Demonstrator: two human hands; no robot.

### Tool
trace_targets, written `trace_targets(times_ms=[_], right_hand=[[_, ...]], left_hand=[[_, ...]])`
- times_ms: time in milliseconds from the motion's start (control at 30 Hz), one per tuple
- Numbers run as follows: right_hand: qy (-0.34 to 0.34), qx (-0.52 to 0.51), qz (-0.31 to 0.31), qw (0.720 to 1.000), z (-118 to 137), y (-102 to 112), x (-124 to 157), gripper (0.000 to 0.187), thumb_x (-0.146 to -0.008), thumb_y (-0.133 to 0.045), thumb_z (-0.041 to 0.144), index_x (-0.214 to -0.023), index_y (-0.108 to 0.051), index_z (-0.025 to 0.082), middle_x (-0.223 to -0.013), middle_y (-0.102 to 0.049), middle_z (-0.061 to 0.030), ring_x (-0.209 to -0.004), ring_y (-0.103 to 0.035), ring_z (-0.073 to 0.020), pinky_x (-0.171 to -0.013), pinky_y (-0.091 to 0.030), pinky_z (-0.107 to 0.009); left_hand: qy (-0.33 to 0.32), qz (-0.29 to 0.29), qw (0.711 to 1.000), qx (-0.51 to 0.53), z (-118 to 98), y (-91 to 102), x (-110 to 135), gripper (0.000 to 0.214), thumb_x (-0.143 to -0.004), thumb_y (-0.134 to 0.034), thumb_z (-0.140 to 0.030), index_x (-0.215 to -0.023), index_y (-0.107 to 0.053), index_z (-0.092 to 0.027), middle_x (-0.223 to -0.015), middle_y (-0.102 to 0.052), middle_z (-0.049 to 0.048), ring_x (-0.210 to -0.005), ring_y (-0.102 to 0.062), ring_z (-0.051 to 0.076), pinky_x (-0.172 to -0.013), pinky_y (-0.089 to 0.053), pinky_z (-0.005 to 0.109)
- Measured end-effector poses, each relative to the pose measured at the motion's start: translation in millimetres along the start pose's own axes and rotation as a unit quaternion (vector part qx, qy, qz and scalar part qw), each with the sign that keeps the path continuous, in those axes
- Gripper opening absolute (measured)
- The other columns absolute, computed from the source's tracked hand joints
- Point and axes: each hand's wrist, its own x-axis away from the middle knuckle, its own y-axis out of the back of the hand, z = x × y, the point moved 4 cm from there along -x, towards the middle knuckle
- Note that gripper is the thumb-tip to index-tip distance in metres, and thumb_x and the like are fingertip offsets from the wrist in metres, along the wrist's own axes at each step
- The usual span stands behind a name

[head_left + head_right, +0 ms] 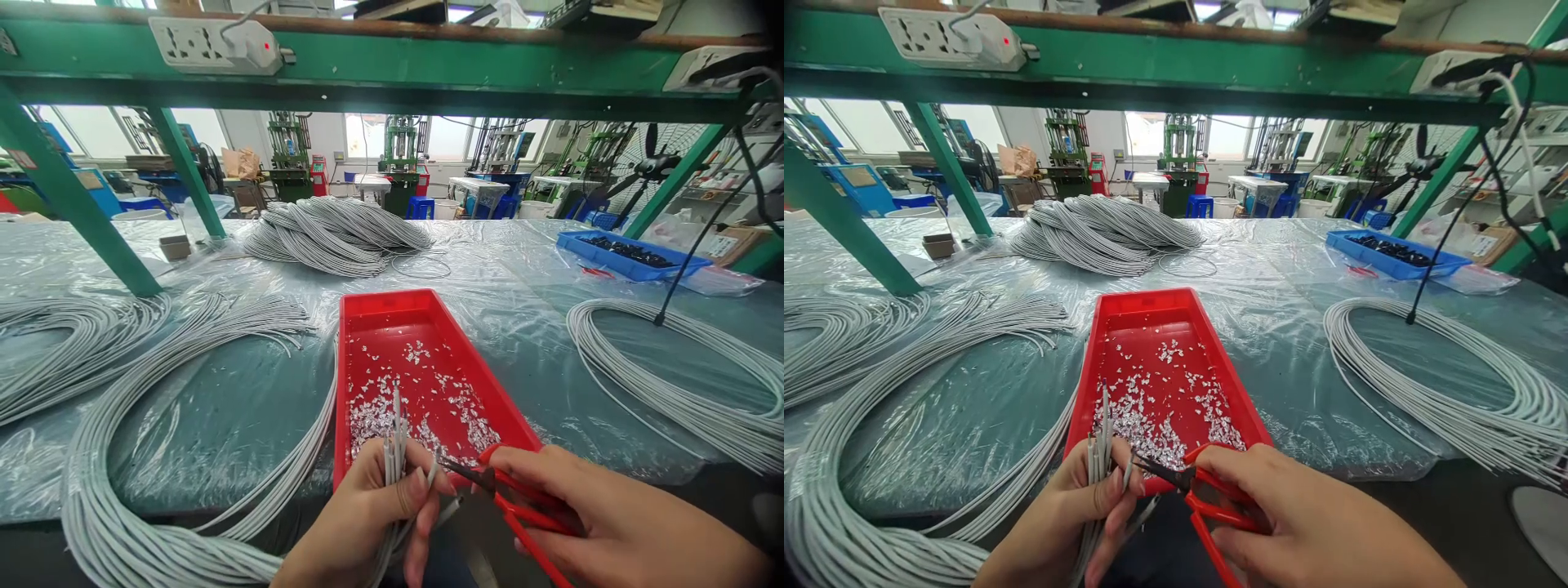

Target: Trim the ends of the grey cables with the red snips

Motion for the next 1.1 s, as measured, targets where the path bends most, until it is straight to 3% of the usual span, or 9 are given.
trace_targets(times_ms=[133, 233, 433, 533, 633, 733, 800, 933, 1100], right_hand=[[0.027, -0.188, -0.102, 0.977, 1.1, -3.3, -17.1, 0.042, -0.081, -0.062, 0.035, -0.118, -0.059, 0.016, -0.074, -0.058, -0.0026, -0.067, -0.055, -0.0142, -0.063, -0.047, -0.025], [0.137, -0.400, -0.068, 0.904, 20.4, -15.9, -37.3, 0.049, -0.078, -0.070, 0.041, -0.116, -0.060, 0.011, -0.050, -0.040, 0.0076, -0.041, -0.036, -0.0048, -0.044, -0.033, -0.018], [0.228, -0.445, -0.065, 0.864, 44.3, -25.6, -60.2, 0.026, -0.078, -0.071, 0.032, -0.077, -0.055, 0.012, -0.057, -0.055, -0.0002, -0.054, -0.054, -0.0072, -0.051, -0.042, -0.015], [0.226, -0.423, -0.109, 0.871, 41.3, -24.6, -56.6, 0.027, -0.080, -0.070, 0.029, -0.073, -0.049, 0.013, -0.055, -0.054, 0.0017, -0.052, -0.054, -0.0065, -0.049, -0.041, -0.013], [0.243, -0.333, -0.227, 0.882, 39.5, -20.1, -46.5, 0.023, -0.080, -0.068, 0.022, -0.069, -0.050, 0.014, -0.056, -0.057, 0.0021, -0.051, -0.054, -0.0071, -0.049, -0.041, -0.014], [0.280, -0.185, -0.387, 0.859, 44.1, -14.1, -34.5, 0.014, -0.074, -0.065, 0.009, -0.065, -0.057, 0.015, -0.056, -0.059, 0.0027, -0.050, -0.049, -0.0064, -0.053, -0.036, -0.018], [0.288, -0.112, -0.437, 0.844, 47.6, -12.8, -31.6, 0.014, -0.074, -0.062, 0.008, -0.063, -0.057, 0.015, -0.052, -0.057, 0.0025, -0.048, -0.044, -0.0064, -0.053, -0.033, -0.020], [0.238, -0.105, -0.373, 0.891, 44.8, -11.9, -37.7, 0.024, -0.082, -0.059, 0.019, -0.060, -0.058, 0.013, -0.050, -0.052, 0.0012, -0.046, -0.044, -0.0071, -0.045, -0.033, -0.018], [0.147, -0.143, -0.272, 0.940, 27.2, -0.8, -43.4, 0.023, -0.082, -0.062, 0.029, -0.066, -0.063, 0.013, -0.054, -0.052, 0.0011, -0.049, -0.044, -0.0084, -0.047, -0.036, -0.019]], left_hand=[[0.009, -0.004, 1.000, 0.009, 1.2, -2.4, 1.0, 0.014, -0.090, -0.059, -0.023, -0.089, -0.071, -0.014, -0.061, -0.057, 0.0001, -0.042, -0.057, 0.004, -0.037, -0.042, 0.007], [0.046, -0.013, 0.999, -0.006, 4.8, -1.1, 2.8, 0.017, -0.086, -0.064, -0.028, -0.084, -0.069, -0.012, -0.054, -0.054, -0.0001, -0.036, -0.051, 0.004, -0.033, -0.038, 0.008], [0.128, -0.022, 0.992, 0.009, 10.0, 3.1, 3.9, 0.025, -0.076, -0.074, -0.033, -0.078, -0.068, -0.009, -0.045, -0.048, -0.0014, -0.027, -0.039, 0.004, -0.025, -0.028, 0.011], [0.086, -0.023, 0.996, -0.017, 6.8, 4.0, 2.2, 0.024, -0.083, -0.067, -0.033, -0.081, -0.065, -0.009, -0.047, -0.050, -0.0013, -0.028, -0.041, 0.004, -0.026, -0.029, 0.010], [0.064, -0.024, 0.996, -0.052, 5.8, 4.7, 0.7, 0.024, -0.086, -0.063, -0.034, -0.083, -0.062, -0.010, -0.051, -0.052, -0.0015, -0.030, -0.043, 0.003, -0.028, -0.031, 0.009], [0.037, -0.053, 0.993, -0.096, 3.7, 6.3, 0.0, 0.029, -0.085, -0.064, -0.039, -0.080, -0.055, -0.012, -0.052, -0.053, -0.0027, -0.030, -0.041, 0.002, -0.029, -0.028, 0.009], [0.014, -0.094, 0.984, -0.149, 0.9, 6.8, 0.4, 0.033, -0.083, -0.066, -0.043, -0.080, -0.052, -0.013, -0.046, -0.049, -0.0049, -0.030, -0.038, 0.001, -0.030, -0.027, 0.008], [-0.008, -0.224, 0.937, -0.269, -5.6, 3.6, 1.8, 0.044, -0.072, -0.072, -0.052, -0.078, -0.056, -0.011, -0.045, -0.045, -0.0050, -0.036, -0.040, 0.003, -0.035, -0.033, 0.010], [-0.072, -0.383, 0.868, -0.307, -14.6, -3.3, 4.3, 0.034, -0.070, -0.074, -0.040, -0.079, -0.058, -0.011, -0.046, -0.042, -0.0065, -0.036, -0.037, 0.002, -0.035, -0.030, 0.011]])
